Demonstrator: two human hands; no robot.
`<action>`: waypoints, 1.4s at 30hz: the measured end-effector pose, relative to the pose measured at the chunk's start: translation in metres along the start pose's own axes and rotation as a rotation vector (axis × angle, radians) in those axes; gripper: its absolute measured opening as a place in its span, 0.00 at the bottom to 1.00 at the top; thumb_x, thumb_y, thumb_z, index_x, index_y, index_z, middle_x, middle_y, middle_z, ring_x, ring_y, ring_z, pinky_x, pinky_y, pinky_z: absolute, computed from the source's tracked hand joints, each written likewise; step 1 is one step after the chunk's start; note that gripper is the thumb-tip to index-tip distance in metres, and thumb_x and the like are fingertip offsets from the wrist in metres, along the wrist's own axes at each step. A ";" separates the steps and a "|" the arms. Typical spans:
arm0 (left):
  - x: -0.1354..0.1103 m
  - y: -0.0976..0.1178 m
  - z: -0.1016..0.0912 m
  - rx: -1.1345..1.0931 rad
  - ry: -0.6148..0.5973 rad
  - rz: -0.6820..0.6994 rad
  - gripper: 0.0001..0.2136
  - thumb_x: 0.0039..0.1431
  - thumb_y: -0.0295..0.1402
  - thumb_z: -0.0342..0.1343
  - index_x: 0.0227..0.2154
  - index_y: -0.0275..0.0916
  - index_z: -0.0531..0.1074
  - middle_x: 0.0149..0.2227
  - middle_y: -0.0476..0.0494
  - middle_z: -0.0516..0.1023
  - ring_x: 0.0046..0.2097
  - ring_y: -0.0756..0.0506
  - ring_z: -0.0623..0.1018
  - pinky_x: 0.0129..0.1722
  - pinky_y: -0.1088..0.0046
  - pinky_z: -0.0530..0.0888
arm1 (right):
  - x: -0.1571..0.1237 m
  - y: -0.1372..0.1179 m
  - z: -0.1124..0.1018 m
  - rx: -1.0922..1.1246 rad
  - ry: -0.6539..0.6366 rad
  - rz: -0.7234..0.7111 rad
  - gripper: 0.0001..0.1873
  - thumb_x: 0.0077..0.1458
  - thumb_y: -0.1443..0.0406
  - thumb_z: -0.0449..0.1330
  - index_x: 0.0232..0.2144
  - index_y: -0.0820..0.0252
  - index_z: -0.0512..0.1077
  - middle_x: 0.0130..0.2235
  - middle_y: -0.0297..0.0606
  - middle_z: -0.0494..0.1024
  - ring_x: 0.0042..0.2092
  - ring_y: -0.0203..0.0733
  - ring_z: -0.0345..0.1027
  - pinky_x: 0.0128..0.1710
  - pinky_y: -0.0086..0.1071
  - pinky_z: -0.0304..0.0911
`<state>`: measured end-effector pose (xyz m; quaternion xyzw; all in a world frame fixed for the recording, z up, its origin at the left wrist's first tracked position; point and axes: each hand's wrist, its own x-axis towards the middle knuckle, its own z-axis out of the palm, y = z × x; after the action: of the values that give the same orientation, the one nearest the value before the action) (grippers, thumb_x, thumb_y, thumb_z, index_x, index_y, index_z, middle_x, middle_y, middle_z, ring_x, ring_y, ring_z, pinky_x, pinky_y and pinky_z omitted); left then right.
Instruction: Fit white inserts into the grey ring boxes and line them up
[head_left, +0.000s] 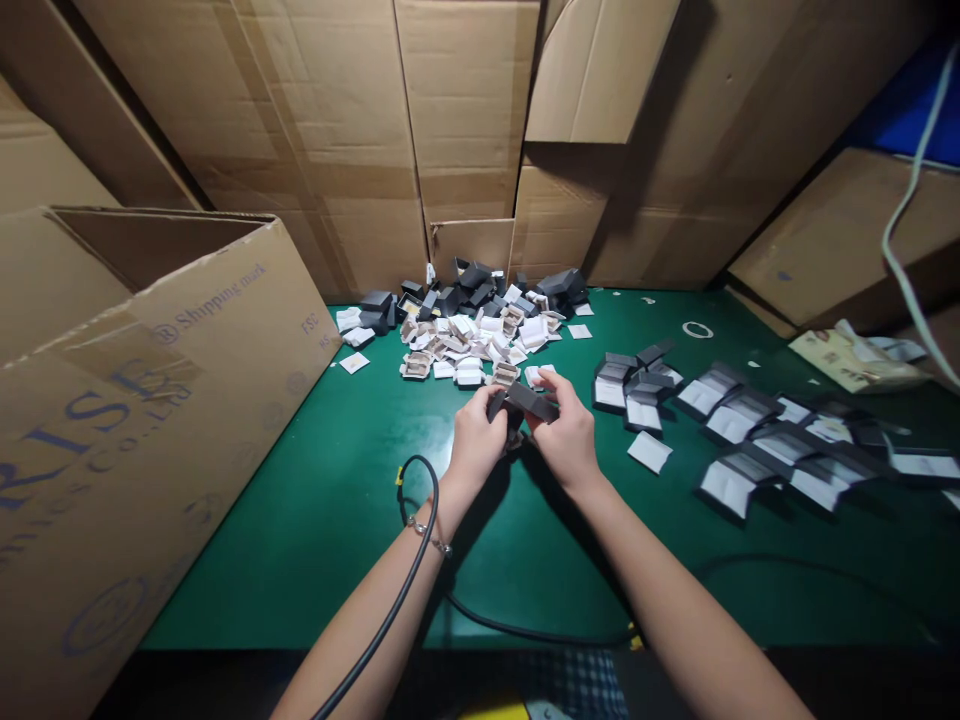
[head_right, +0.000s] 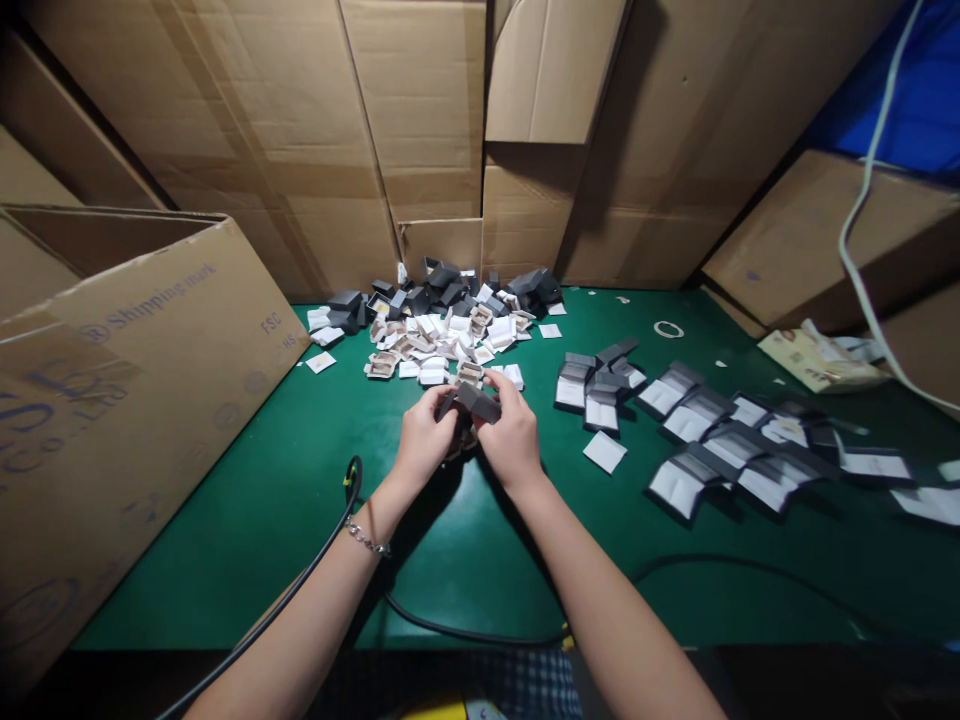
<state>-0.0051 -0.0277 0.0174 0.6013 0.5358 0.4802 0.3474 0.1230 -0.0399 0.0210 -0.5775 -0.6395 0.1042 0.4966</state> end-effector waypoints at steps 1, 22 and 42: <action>0.000 -0.001 0.002 -0.038 -0.003 -0.030 0.13 0.51 0.23 0.50 0.38 0.40 0.72 0.39 0.45 0.80 0.41 0.46 0.78 0.42 0.72 0.71 | 0.000 -0.001 0.001 0.079 0.020 0.059 0.23 0.47 0.69 0.57 0.48 0.58 0.70 0.45 0.41 0.78 0.41 0.45 0.72 0.43 0.38 0.67; -0.002 -0.010 0.000 -0.176 -0.322 0.143 0.06 0.49 0.27 0.52 0.30 0.34 0.72 0.31 0.44 0.78 0.33 0.46 0.74 0.32 0.74 0.68 | 0.001 -0.011 -0.005 0.232 -0.193 -0.105 0.08 0.46 0.67 0.59 0.31 0.55 0.76 0.40 0.40 0.80 0.43 0.44 0.73 0.44 0.39 0.67; -0.001 0.011 0.006 -0.675 -0.294 -0.398 0.16 0.42 0.26 0.58 0.38 0.36 0.69 0.28 0.50 0.74 0.26 0.52 0.72 0.28 0.76 0.70 | 0.014 0.011 0.004 0.489 -0.266 0.207 0.23 0.47 0.59 0.58 0.47 0.57 0.71 0.48 0.42 0.76 0.50 0.46 0.69 0.48 0.40 0.64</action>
<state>0.0038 -0.0306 0.0254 0.4006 0.3988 0.4616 0.6836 0.1292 -0.0229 0.0182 -0.4843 -0.5925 0.3799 0.5197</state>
